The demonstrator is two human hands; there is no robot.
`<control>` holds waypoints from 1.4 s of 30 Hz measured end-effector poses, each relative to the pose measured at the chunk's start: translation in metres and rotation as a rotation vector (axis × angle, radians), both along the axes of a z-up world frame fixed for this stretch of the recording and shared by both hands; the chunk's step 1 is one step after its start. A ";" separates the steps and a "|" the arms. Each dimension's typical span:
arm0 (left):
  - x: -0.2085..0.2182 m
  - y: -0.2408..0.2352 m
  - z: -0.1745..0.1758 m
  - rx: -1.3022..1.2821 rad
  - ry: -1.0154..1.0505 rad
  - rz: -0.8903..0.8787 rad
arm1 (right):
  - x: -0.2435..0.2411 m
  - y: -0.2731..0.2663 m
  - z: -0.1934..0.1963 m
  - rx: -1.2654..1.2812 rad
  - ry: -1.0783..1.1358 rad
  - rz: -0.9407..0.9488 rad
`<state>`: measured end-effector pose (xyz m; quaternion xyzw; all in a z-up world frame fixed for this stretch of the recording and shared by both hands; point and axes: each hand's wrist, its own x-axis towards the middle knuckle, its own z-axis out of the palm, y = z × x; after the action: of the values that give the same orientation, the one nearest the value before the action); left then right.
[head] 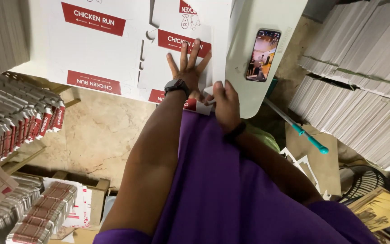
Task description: Stripping waste material from die-cut cardboard sheets and folding them into boxes for packaging.
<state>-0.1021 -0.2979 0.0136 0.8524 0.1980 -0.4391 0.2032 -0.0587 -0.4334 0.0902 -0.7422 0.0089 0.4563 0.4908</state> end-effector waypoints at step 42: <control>-0.200 -0.048 0.012 -0.622 -0.465 2.010 | -0.004 -0.021 -0.080 -0.039 -0.882 0.435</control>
<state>-0.3017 -0.3460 0.0257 0.2729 0.6437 0.0703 0.7115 -0.0630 -0.4540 0.0098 -0.8584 -0.3463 0.1901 0.3273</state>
